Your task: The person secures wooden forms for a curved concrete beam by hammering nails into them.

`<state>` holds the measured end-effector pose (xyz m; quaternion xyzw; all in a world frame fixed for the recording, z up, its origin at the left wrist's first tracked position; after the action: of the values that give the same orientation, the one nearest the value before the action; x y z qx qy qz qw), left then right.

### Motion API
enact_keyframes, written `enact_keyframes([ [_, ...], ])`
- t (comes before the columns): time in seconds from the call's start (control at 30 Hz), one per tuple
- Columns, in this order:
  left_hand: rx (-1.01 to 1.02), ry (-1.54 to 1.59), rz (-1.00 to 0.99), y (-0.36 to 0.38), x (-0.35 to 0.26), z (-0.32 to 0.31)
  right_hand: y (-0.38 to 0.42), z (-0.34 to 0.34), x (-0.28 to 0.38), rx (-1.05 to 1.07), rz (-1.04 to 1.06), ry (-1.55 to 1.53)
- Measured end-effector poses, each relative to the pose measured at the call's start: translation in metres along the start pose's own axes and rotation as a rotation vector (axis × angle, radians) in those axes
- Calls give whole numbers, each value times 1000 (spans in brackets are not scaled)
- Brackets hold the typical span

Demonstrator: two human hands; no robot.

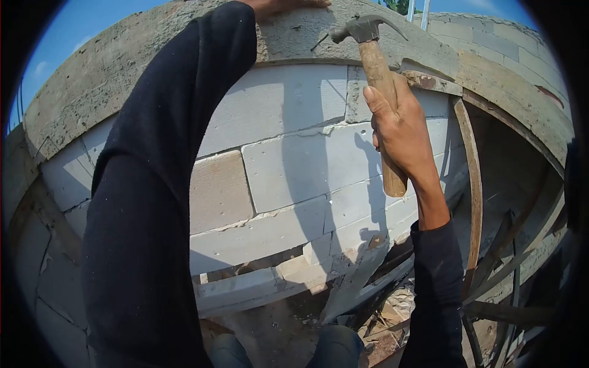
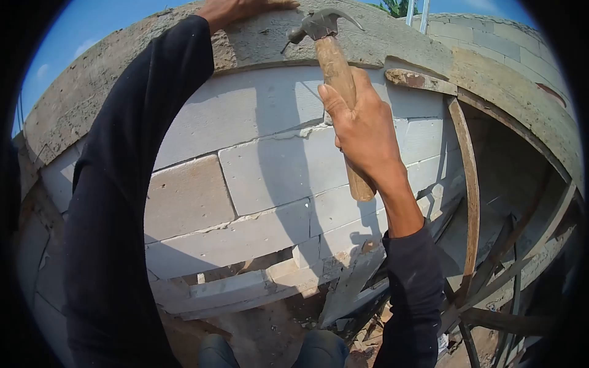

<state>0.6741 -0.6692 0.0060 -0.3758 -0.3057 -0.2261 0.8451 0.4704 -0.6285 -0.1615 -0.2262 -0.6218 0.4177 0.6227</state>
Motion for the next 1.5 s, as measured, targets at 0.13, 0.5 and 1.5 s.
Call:
enact_keyframes([
  [0.13, 0, 5, -16, 3, 4, 1, -7, 88, 61, -630, 530, -396],
  [0.5, 6, 25, -33, 5, 0, -2, -16, 114, 67, -620, 411, -357],
  [1.5, 21, -26, 36, 12, -14, 8, -11, 17, -3, -485, 335, -56],
])
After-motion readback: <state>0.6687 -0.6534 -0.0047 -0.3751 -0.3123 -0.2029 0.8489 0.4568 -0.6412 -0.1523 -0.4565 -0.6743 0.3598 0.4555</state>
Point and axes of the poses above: each hand's wrist, its own y-axis away from the middle knuckle, its own z-axis out of the back of the hand, x = y × z, the point moved 7 cm from there along -y, towards the middle knuckle, and after that the axes turned 13 degrees about -y, right-handed, at the moved point
